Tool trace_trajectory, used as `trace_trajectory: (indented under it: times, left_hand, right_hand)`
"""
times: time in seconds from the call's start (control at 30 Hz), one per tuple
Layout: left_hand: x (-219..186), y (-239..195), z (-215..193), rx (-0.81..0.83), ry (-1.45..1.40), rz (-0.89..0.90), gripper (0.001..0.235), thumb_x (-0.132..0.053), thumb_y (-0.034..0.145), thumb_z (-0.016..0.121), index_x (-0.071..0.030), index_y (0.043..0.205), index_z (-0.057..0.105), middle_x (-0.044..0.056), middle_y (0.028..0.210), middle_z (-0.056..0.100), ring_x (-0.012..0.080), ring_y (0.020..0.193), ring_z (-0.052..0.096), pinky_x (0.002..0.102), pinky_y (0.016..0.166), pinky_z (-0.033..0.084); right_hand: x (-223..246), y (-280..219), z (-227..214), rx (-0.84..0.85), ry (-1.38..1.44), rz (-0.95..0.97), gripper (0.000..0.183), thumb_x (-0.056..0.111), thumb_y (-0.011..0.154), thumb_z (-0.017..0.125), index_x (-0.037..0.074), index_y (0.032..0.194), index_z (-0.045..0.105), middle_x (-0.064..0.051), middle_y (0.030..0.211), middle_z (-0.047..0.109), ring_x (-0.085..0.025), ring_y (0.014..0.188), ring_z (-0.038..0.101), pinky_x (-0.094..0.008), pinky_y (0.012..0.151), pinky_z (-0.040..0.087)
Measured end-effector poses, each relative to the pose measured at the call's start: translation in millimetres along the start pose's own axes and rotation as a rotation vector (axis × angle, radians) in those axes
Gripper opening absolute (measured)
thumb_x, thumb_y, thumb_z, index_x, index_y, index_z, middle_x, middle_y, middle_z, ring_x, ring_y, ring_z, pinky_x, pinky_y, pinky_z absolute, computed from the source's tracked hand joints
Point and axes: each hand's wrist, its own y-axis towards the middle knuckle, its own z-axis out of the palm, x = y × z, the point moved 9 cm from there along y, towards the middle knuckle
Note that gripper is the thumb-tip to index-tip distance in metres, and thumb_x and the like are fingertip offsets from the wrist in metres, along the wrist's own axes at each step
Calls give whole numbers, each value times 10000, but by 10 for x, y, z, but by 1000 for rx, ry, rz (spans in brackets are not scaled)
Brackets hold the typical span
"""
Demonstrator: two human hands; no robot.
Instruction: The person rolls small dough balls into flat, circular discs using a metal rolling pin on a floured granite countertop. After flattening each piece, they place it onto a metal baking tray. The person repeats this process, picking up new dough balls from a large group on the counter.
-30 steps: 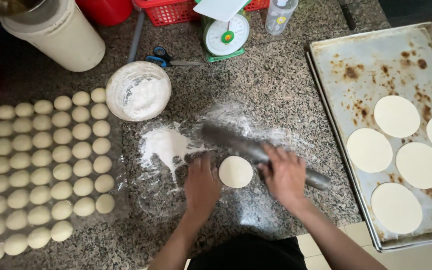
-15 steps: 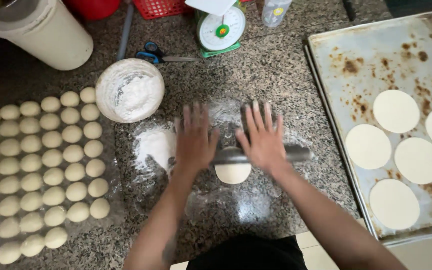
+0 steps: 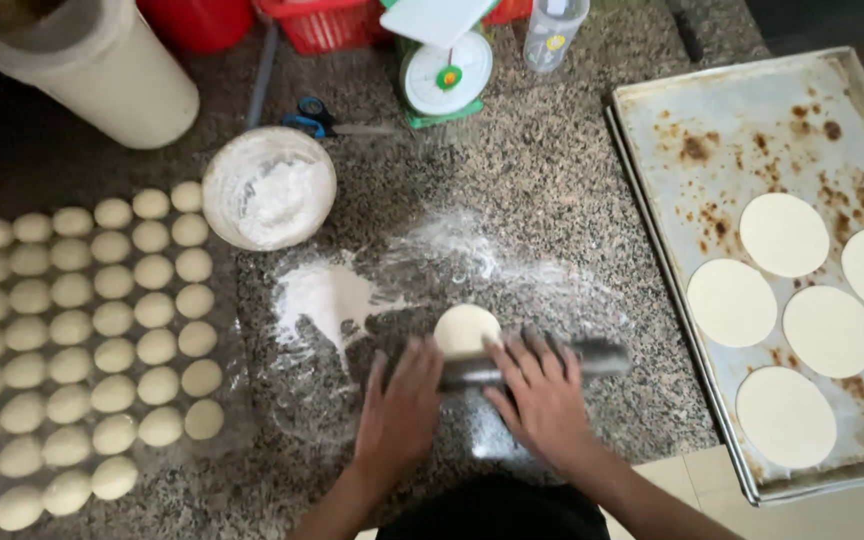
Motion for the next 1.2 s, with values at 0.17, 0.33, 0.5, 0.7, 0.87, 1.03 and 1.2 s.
trace_trajectory:
  times: [0.17,0.33,0.5,0.7,0.87,1.03,1.2]
  left_hand:
    - [110,-32,-216,12,-287,116,568,-169,1210,548,-40,1760,607,146,1917,547,366,1799,460,645,1486,326]
    - [299,637,253,-115,-361,-225,669,-300,1240,626,41,1811,549,262,1964,432,439,1845,364,636,1497,324]
    - [183,1217,567,288,-520,-471,611,-416,1123,840,-122,1631,672,171,1413,777,406,1359,742,650,1027,619]
    - [-69,1086,521,415,-1389,-574,455,-448,880,1040,-140,1205,960,162,1037,907,329,1039,900,511,866,659]
    - [347,793,285,360,-1146,-665,489,-440,1194,746,-84,1529,743,197,1265,800,395,1174,826,569,882,711]
    - [284,358,-163,-100,-250,-235,618,-300,1293,636,-95,1865,523,206,1791,503,426,1762,422,652,1451,361]
    - [136,-23,87,103,-279,-247,667,-567,1315,554,-139,1826,591,123,1874,574,330,1812,405,615,1491,213]
  right_hand:
    - [-108,-69,-260,204,114,-9,729,340,1148,746,413,1837,519,69,1537,813,-339,1300,742,-542,1140,545]
    - [-779,85,-324,11,218,356,556,382,1246,677,284,1793,650,67,1225,890,-277,1010,781,-406,1006,525]
    - [-1353,136,-142,48,181,592,715,563,1114,811,356,1785,673,-49,1505,827,-412,1359,800,-616,1170,541]
    - [-1283,312,-325,43,223,579,720,540,1072,868,410,1756,685,12,1482,806,-401,1346,790,-637,1176,546]
    - [-1030,402,-165,65,152,433,686,567,1047,874,427,1701,724,64,1427,807,-339,1299,801,-594,1150,547]
    - [-477,141,-14,38,116,124,612,561,1047,803,454,1644,727,93,1290,799,-298,1220,769,-571,1088,510]
    - [-18,-57,-215,-66,249,31,686,629,1145,724,300,1746,699,-60,1589,796,-366,1624,599,-738,1418,193]
